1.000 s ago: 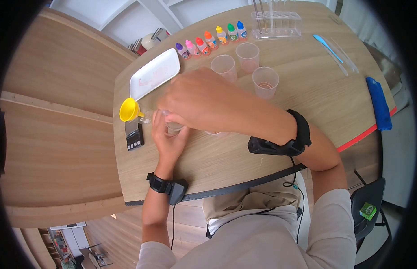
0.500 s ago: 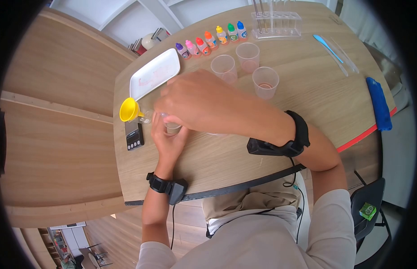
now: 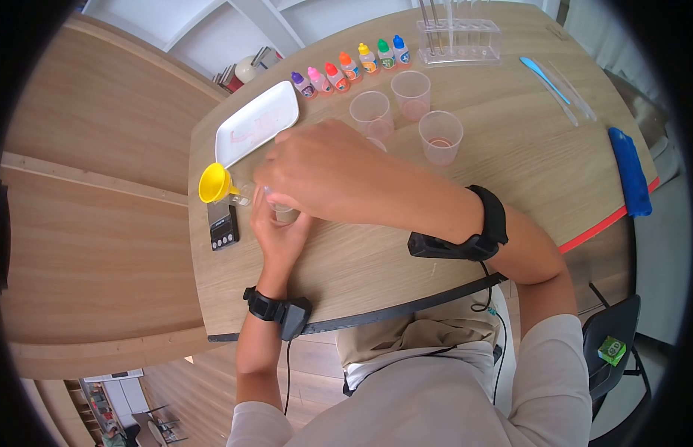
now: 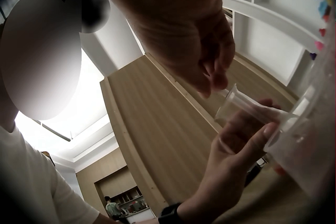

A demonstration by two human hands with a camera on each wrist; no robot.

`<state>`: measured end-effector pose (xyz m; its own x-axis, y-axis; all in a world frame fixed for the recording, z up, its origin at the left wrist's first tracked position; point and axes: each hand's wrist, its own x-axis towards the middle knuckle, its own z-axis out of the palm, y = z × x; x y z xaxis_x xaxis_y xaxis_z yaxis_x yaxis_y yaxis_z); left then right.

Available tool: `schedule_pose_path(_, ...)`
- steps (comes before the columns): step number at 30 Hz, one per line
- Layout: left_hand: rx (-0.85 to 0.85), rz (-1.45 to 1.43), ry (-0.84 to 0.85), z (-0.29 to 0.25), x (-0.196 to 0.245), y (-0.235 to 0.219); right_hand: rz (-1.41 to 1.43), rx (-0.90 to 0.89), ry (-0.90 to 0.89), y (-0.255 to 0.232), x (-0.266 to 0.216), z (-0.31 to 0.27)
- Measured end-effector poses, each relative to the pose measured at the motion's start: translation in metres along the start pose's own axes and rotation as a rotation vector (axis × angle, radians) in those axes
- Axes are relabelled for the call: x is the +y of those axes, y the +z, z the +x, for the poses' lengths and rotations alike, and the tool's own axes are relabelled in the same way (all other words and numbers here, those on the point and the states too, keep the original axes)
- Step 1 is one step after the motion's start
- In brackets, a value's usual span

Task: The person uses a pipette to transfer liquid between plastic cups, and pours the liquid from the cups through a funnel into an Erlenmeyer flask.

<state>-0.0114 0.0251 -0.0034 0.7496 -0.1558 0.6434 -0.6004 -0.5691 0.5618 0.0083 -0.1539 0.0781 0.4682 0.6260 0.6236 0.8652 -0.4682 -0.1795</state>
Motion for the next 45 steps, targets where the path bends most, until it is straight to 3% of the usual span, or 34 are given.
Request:
schedule_pose_path(17,0.009,-0.046,-0.032,0.0004,0.0024,0.0011,-0.035,0.026,-0.017,0.0025,-0.0005,-0.0004)
schedule_pose_path(29,-0.004,-0.094,-0.047,-0.0031,-0.0020,0.0022,0.100,-0.151,0.086,0.0032,-0.0037,0.0009)
schedule_pose_path(31,-0.016,-0.052,-0.040,-0.0020,-0.0002,0.0012,0.138,0.025,0.062,0.0080,0.0005,-0.0005)
schedule_pose_path(32,-0.017,-0.052,-0.040,-0.0018,-0.0003,0.0016,0.137,0.025,0.063,0.0073,0.0008,-0.0003)
schedule_pose_path(40,-0.041,-0.067,-0.035,-0.0043,-0.0049,0.0016,0.129,-0.128,0.118,0.0046,-0.0009,-0.0001)
schedule_pose_path(45,-0.046,-0.077,-0.054,-0.0046,-0.0048,0.0038,0.136,-0.132,0.168,0.0027,-0.0011,-0.0003)
